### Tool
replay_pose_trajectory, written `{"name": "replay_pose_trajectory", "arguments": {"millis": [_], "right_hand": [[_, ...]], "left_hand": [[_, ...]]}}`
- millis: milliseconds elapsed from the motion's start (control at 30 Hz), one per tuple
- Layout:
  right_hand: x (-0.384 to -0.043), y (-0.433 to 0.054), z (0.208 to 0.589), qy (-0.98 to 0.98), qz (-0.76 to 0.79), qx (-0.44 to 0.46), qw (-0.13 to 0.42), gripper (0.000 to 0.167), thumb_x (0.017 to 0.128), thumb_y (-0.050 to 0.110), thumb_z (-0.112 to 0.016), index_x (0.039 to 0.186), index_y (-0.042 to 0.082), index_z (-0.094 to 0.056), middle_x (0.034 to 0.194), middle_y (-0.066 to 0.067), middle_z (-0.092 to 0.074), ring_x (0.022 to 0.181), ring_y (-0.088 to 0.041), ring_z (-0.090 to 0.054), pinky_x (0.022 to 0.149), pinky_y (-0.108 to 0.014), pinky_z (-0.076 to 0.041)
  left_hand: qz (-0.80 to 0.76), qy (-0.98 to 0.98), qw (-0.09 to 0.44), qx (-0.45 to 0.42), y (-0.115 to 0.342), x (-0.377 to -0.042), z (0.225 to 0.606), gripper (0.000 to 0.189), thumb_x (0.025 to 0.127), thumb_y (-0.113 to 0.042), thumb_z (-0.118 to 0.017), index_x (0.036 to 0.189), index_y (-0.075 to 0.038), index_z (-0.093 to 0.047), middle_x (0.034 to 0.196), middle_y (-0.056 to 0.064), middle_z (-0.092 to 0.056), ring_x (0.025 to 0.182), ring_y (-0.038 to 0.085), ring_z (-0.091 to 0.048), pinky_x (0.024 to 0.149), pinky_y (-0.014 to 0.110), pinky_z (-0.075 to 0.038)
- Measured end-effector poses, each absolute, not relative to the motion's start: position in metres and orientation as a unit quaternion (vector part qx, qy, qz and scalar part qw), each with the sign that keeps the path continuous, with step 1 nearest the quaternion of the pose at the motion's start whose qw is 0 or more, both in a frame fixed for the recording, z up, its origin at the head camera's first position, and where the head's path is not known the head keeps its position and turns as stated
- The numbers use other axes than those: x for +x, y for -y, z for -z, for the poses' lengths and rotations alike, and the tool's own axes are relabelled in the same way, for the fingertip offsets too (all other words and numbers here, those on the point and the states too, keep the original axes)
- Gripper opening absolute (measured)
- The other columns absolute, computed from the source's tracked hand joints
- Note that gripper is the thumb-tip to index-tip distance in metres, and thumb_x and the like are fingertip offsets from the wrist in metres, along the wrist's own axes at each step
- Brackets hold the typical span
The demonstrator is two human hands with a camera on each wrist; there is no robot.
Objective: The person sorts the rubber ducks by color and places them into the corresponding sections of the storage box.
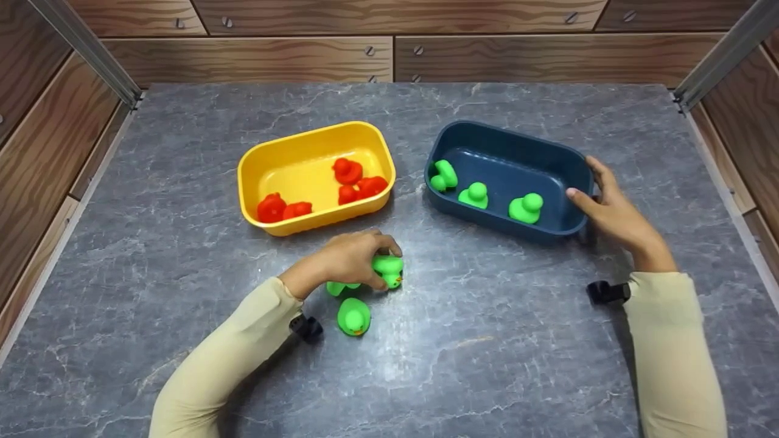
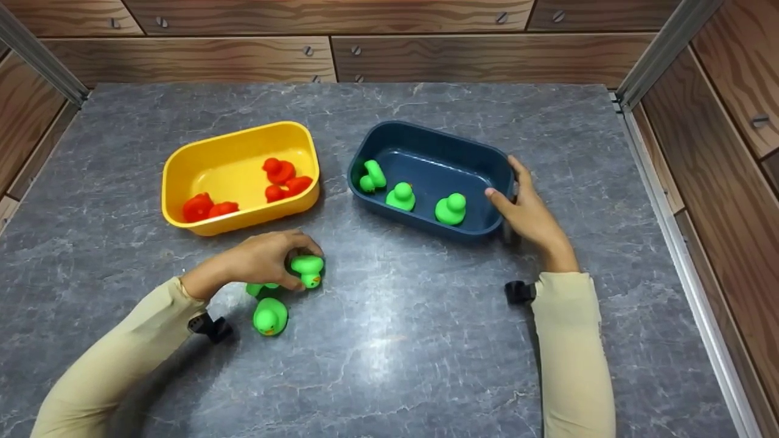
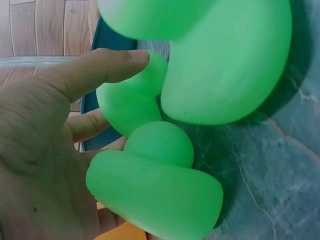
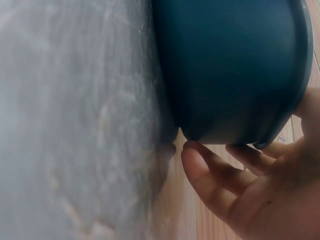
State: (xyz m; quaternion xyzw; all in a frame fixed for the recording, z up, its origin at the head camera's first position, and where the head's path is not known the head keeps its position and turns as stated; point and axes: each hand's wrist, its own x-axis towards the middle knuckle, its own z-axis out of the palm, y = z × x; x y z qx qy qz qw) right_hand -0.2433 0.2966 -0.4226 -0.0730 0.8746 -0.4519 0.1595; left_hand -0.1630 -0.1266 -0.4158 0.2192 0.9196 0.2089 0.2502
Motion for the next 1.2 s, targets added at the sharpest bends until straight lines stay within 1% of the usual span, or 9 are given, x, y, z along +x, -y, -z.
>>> {"name": "replay_pose_trajectory", "arguments": {"millis": [67,200,300,433,567,667,833,1000,1200], "right_hand": [[-0.243,-0.297,0.422,-0.877,0.447,-0.072,0.161,0.084,0.1,0.042,-0.044,0.154,0.017,0.014,0.161,-0.019,0.011,0.142,-0.052,-0.015,0.105,-0.034,-0.039],[-0.243,-0.296,0.422,-0.877,0.447,-0.069,0.161,0.084,0.1,0.043,-0.045,0.154,0.016,0.014,0.161,-0.02,0.01,0.142,-0.052,-0.015,0.11,-0.048,-0.033],[-0.243,-0.296,0.422,-0.875,0.452,-0.07,0.159,0.084,0.1,0.042,-0.045,0.154,0.015,0.013,0.16,-0.021,0.009,0.141,-0.052,-0.015,0.107,-0.032,-0.038],[-0.243,-0.297,0.421,-0.876,0.452,-0.069,0.156,0.084,0.1,0.042,-0.045,0.154,0.015,0.012,0.161,-0.021,0.008,0.141,-0.052,-0.017,0.089,-0.01,-0.041],[-0.243,-0.296,0.422,-0.876,0.451,-0.065,0.158,0.084,0.1,0.043,-0.044,0.154,0.015,0.014,0.161,-0.021,0.009,0.142,-0.051,-0.016,0.108,-0.034,-0.038],[-0.243,-0.296,0.422,-0.875,0.453,-0.063,0.16,0.084,0.1,0.044,-0.044,0.154,0.015,0.014,0.161,-0.021,0.009,0.142,-0.051,-0.014,0.11,-0.056,-0.029],[-0.244,-0.295,0.423,-0.876,0.451,-0.064,0.155,0.083,0.1,0.043,-0.044,0.154,0.015,0.012,0.161,-0.021,0.007,0.141,-0.052,-0.016,0.11,-0.048,-0.033],[-0.243,-0.296,0.422,-0.867,0.467,-0.071,0.157,0.085,0.1,0.041,-0.045,0.154,0.015,0.014,0.16,-0.02,0.014,0.143,-0.052,-0.003,0.111,-0.064,-0.018],[-0.244,-0.295,0.423,-0.869,0.464,-0.067,0.159,0.085,0.1,0.042,-0.045,0.154,0.016,0.016,0.159,-0.019,0.017,0.143,-0.053,-0.002,0.11,-0.066,-0.018]], "left_hand": [[-0.206,-0.921,0.248,0.22,0.126,-0.163,0.416,0.054,0.073,-0.027,-0.082,0.123,-0.023,-0.062,0.118,0.002,-0.063,0.105,0.02,-0.059,0.086,0.04,-0.046],[-0.207,-0.92,0.246,0.224,0.126,-0.164,0.416,0.053,0.073,-0.027,-0.083,0.122,-0.022,-0.063,0.116,0.002,-0.063,0.103,0.02,-0.059,0.086,0.04,-0.046],[-0.21,-0.919,0.244,0.226,0.126,-0.162,0.415,0.052,0.073,-0.027,-0.083,0.12,-0.022,-0.063,0.115,0.002,-0.062,0.102,0.019,-0.058,0.085,0.039,-0.046],[-0.229,-0.915,0.242,0.228,0.125,-0.16,0.41,0.049,0.073,-0.026,-0.082,0.118,-0.022,-0.063,0.115,0.002,-0.063,0.1,0.019,-0.058,0.084,0.038,-0.046],[-0.253,-0.911,0.23,0.231,0.123,-0.159,0.406,0.048,0.073,-0.025,-0.082,0.118,-0.022,-0.063,0.115,0.001,-0.063,0.097,0.018,-0.058,0.082,0.037,-0.046],[-0.267,-0.908,0.217,0.238,0.122,-0.158,0.406,0.049,0.073,-0.026,-0.082,0.118,-0.022,-0.063,0.113,0.0,-0.063,0.096,0.018,-0.058,0.081,0.036,-0.046],[-0.31,-0.897,0.195,0.249,0.122,-0.155,0.407,0.048,0.073,-0.025,-0.082,0.117,-0.02,-0.063,0.11,0.001,-0.062,0.091,0.017,-0.056,0.078,0.032,-0.045],[-0.37,-0.879,0.177,0.244,0.121,-0.153,0.407,0.048,0.073,-0.023,-0.081,0.117,-0.018,-0.062,0.109,0.002,-0.06,0.094,0.017,-0.054,0.078,0.03,-0.045],[-0.412,-0.866,0.158,0.233,0.117,-0.152,0.405,0.047,0.074,-0.023,-0.081,0.116,-0.018,-0.061,0.11,0.002,-0.057,0.098,0.017,-0.052,0.077,0.029,-0.043]]}}
